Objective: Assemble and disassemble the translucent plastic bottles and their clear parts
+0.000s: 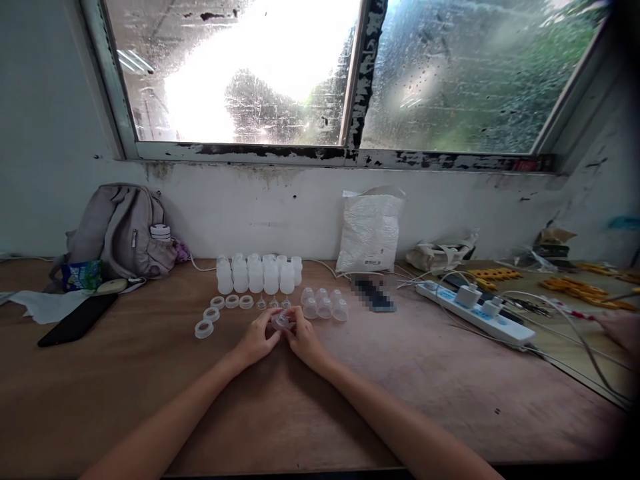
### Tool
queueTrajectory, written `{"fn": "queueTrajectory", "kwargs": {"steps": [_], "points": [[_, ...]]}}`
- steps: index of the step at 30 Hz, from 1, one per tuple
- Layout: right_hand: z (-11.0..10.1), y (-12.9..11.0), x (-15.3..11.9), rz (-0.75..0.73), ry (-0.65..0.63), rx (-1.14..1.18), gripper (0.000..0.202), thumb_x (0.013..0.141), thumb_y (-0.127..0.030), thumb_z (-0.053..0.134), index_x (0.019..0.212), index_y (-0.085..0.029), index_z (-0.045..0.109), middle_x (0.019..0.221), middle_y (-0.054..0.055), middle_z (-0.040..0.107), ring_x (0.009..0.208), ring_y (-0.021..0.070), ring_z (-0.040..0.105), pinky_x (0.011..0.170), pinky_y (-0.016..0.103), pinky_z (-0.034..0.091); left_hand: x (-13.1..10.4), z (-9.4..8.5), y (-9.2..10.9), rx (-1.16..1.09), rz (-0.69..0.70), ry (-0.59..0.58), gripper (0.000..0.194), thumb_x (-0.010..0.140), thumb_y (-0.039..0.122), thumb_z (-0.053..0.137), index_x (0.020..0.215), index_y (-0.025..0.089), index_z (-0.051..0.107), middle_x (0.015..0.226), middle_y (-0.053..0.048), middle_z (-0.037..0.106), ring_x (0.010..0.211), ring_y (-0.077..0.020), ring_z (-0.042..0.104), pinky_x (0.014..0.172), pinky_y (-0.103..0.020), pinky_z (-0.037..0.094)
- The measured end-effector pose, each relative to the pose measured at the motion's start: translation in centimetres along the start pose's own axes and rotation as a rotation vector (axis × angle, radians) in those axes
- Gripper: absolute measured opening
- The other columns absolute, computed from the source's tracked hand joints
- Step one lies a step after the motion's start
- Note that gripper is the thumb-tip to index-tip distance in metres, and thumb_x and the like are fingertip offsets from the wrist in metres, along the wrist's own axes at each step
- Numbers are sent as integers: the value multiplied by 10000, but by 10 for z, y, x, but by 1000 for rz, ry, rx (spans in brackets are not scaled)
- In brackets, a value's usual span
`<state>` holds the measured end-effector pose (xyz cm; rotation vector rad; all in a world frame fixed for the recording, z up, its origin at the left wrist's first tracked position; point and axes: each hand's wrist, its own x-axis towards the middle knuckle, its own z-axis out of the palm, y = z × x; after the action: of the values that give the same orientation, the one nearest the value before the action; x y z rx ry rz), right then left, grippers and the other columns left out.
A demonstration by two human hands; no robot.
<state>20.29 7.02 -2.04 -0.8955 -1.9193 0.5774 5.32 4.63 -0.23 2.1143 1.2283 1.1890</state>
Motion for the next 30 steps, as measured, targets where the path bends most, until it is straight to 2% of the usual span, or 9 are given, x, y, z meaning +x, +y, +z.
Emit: {"fn": "queueTrajectory", "kwargs": {"steps": [3,7,11,16,20,22,24,27,30], "points": [[-3,-3,1,-61,-59,-54,347,649,-55,461,963,-191,407,909,62,548,791,165,550,713,292,440,2,-1,0,17,-36,29,261,772,232,466,1018,187,539,1017,-72,580,926,-187,541,834,-326,423],[-5,-11,2,-174,-125,-44,326,680,-76,468,984,-191,456,932,57,561,858,166,537,763,287,425,3,-4,0,107,-56,13,188,789,260,451,909,193,580,912,-57,602,898,-193,534,823,-331,406],[-10,-16,1,-225,-65,-95,196,763,-137,439,938,-199,503,989,72,541,959,180,503,835,322,397,3,-5,-1,170,-34,-5,193,789,270,452,909,189,579,905,-60,598,886,-192,529,800,-320,406],[-30,-13,20,-260,14,-304,216,813,-177,393,998,-200,503,1060,88,515,1019,198,465,876,344,363,2,-2,-5,192,-36,1,233,750,352,515,903,186,570,887,-54,594,859,-193,528,773,-311,411],[-50,-4,68,-195,65,-539,348,809,-153,369,1149,-172,441,1098,104,516,1011,221,464,875,357,343,2,-1,-9,198,-40,20,278,719,366,554,936,193,575,884,-50,591,866,-202,518,781,-321,400],[-54,0,94,-102,14,-653,399,800,-159,391,1199,-162,406,1133,112,507,1020,227,465,873,347,337,2,-2,-9,208,-20,19,257,723,365,549,910,194,594,876,-52,592,875,-204,512,789,-323,393],[-53,3,114,-16,-26,-720,394,787,-174,430,1180,-172,437,1133,117,513,1012,231,475,854,335,341,3,-3,-8,206,-9,45,234,730,358,541,879,188,602,881,-53,591,880,-199,512,791,-315,392],[-43,6,129,39,-44,-747,310,763,-210,483,1066,-162,527,1051,133,555,949,245,510,791,332,365,3,-4,-6,187,-23,129,226,739,353,530,860,172,590,876,-53,592,844,-184,526,755,-294,408],[-31,7,131,74,-46,-756,231,762,-236,492,969,-154,552,943,123,585,863,226,540,721,306,379,4,-5,-5,160,-48,186,240,750,373,512,862,170,576,849,-40,600,762,-162,539,697,-275,422]]}}
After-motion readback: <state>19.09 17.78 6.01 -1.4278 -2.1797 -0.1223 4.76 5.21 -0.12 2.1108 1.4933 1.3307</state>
